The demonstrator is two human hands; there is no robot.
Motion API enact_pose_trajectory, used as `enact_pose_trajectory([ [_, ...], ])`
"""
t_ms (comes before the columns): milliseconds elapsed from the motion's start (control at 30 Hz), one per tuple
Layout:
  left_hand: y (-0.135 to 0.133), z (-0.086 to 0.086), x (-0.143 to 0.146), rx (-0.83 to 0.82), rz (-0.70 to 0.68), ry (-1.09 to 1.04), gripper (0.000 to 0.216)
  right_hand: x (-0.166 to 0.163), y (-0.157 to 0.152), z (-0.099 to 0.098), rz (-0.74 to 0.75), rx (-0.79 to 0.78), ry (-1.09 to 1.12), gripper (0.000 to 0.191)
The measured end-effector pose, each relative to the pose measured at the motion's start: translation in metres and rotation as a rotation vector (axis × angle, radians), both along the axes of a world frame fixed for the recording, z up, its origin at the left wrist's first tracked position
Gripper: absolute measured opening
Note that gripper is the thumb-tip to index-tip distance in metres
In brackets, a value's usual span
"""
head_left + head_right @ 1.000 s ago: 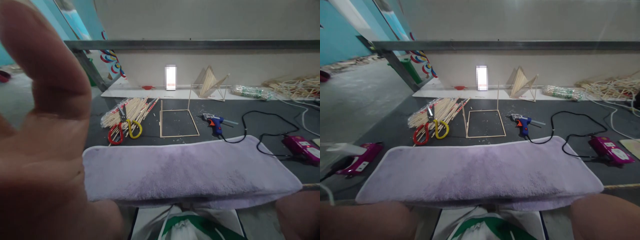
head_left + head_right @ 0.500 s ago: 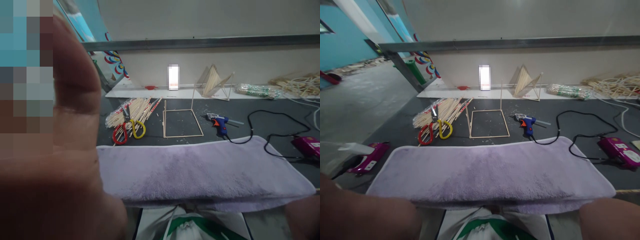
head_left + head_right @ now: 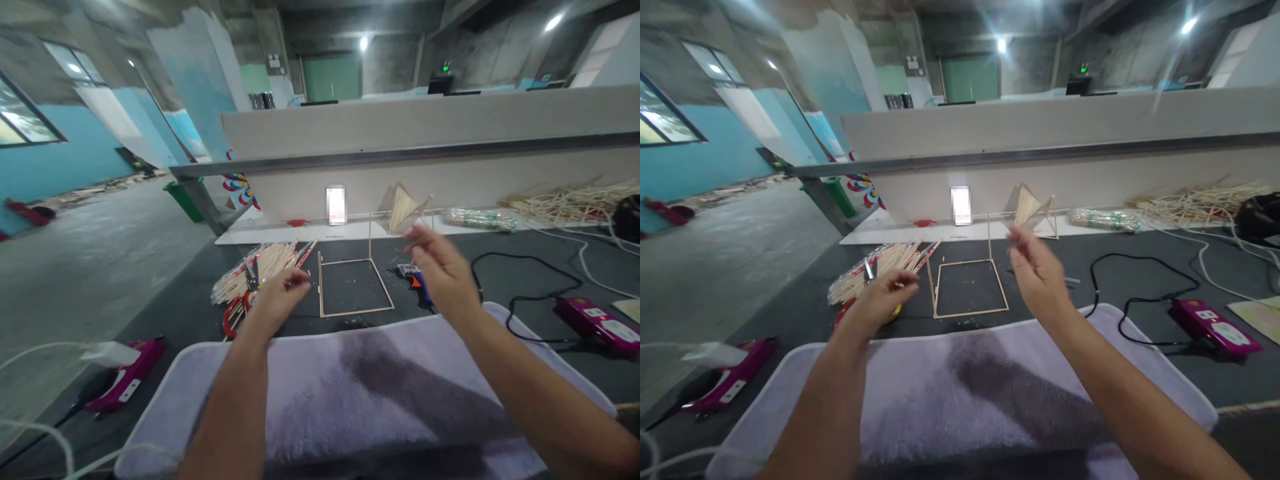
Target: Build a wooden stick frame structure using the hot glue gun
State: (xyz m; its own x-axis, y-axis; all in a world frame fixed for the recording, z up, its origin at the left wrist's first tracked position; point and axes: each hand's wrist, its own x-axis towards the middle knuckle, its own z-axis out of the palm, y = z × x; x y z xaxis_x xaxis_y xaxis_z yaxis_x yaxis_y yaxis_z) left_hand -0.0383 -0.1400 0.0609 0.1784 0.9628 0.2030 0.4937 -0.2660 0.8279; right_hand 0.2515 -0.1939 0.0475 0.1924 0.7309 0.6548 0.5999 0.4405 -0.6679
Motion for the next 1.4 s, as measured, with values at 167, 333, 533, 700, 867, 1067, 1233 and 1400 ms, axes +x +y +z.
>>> enact_pose_trajectory([
  [167,0.009,-0.05,-0.01,-0.066,-0.253,0.465,0.025,0.004,0.044,-0.07,-0.051,-0.233,-0.217,0.026],
  [333,0.018,-0.058,-0.015,-0.058,-0.399,0.436,0.021,0.008,0.055,-0.107,-0.003,-0.334,-0.344,0.022],
  [533,0.028,-0.064,-0.01,-0.091,-0.497,0.435,0.013,-0.013,0.058,-0.075,-0.074,-0.486,-0.4,0.02],
  [700,0.031,-0.068,-0.014,-0.029,-0.525,0.427,0.01,-0.043,0.088,-0.052,-0.123,-0.689,-0.303,0.04],
  [867,0.033,-0.069,-0.019,0.018,-0.533,0.43,0.009,-0.045,0.123,-0.045,-0.215,-0.989,-0.181,0.046],
  [1067,0.031,-0.068,-0.027,-0.023,-0.537,0.384,0.013,-0.048,0.133,-0.043,-0.181,-1.153,-0.147,0.024],
  [1233,0.036,-0.071,-0.028,-0.022,-0.252,0.48,0.038,-0.049,0.11,-0.049,-0.261,-0.924,-0.254,0.035],
  [1400,0.057,-0.079,-0.005,0.103,-0.034,0.84,0.026,-0.043,0.074,-0.061,-0.217,-0.771,-0.392,0.027],
])
